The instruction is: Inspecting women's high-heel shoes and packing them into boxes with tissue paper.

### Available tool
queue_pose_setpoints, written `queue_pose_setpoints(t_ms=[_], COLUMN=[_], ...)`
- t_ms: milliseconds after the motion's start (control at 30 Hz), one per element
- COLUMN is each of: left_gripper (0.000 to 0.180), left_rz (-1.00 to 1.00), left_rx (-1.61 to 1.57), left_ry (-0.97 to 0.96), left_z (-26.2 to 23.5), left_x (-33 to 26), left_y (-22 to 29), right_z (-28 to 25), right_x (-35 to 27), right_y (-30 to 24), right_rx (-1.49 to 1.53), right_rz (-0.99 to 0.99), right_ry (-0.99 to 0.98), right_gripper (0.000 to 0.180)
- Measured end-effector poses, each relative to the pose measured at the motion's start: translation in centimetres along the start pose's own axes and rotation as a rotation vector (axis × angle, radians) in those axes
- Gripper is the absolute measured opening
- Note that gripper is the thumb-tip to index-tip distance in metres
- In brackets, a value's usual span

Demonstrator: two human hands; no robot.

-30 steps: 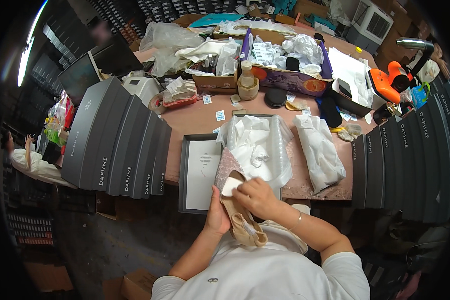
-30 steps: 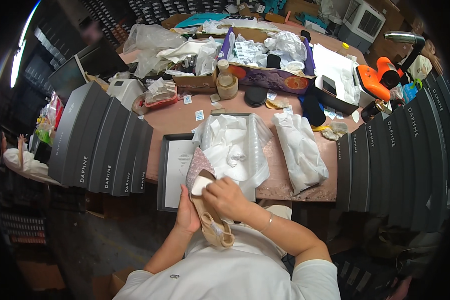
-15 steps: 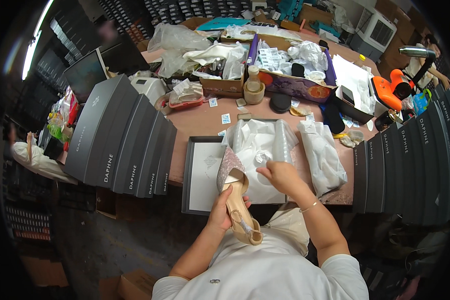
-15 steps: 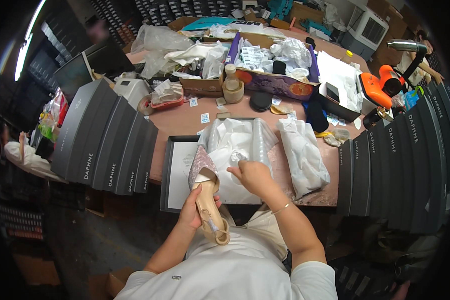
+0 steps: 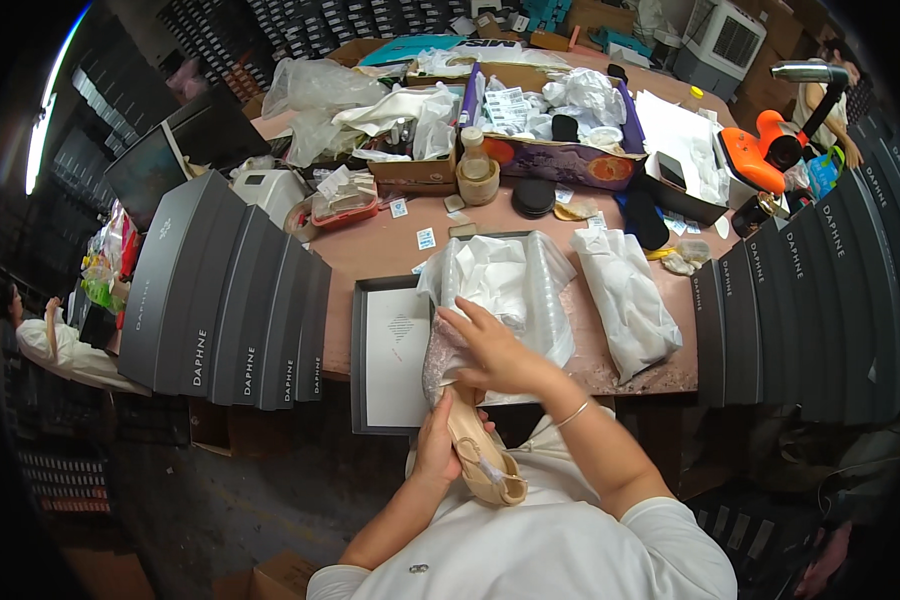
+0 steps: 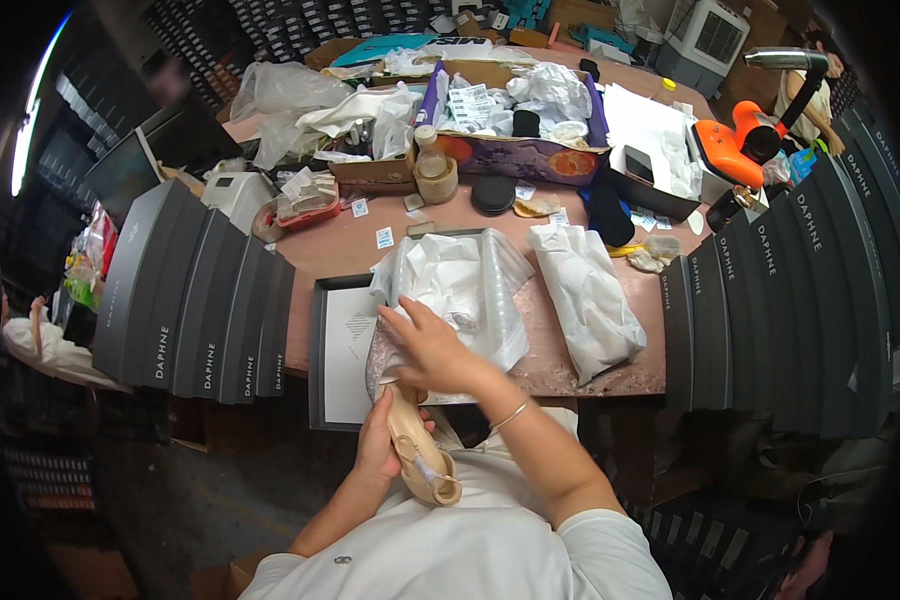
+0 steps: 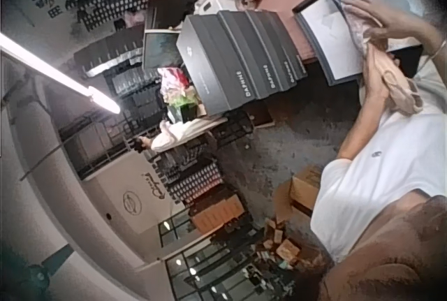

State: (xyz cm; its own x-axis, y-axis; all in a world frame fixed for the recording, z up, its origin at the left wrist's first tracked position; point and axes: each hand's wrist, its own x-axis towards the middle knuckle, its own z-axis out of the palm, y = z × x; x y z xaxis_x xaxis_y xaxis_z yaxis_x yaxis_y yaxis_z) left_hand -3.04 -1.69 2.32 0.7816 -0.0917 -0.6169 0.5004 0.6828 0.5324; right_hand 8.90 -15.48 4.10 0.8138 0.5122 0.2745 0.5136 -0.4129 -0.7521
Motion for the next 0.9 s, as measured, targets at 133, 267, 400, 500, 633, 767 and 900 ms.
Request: queue_pose_setpoints(t_ms=[133, 267, 400, 500, 633, 767, 900], left_gripper=[0.052, 0.055, 0.056, 0.053, 0.051, 0.051, 0.056], left_rz=[-0.055, -0.006, 0.004, 0.063, 0.125, 0.225, 0.145], left_rx=[-0.068, -0.086, -0.178, -0.163, -0.087, 0.028, -0.125], left_ry=[0.033, -0.021, -0.057, -0.123, -0.117, -0.126, -0.099], left_z=[-0.4, -0.4, -1.0, 1.2, 0.4, -0.4, 2.2], left_x=[1.3, 2.2, 2.3, 1.6, 2.0, 2.1, 0.1], left_y=[1.2, 1.9, 1.6, 1.8, 0.9, 0.6, 0.5], right_z=[-1.3, -0.2, -3.2, -0.4, 1.7, 0.7, 0.5], right_x=[0.6, 0.0, -1.0, -2.2, -2.3, -2.7, -2.9], right_y=[6.6, 9.1, -0.7, -2.7, -2.7, -3.7, -5.4], right_rx=[-0.718, -0.746, 0.080, -0.328, -0.434, -0.515, -0.504], right_rz=[0.180, 0.232, 0.080, -0.285, -0.325, -0.346, -0.344], right_ry=[-0.185, -0.138, -0.030, -0.078, 0.100, 0.056, 0.087], right_gripper=[0.049, 0.036, 0.036, 0.042, 0.032, 0.024, 0.022])
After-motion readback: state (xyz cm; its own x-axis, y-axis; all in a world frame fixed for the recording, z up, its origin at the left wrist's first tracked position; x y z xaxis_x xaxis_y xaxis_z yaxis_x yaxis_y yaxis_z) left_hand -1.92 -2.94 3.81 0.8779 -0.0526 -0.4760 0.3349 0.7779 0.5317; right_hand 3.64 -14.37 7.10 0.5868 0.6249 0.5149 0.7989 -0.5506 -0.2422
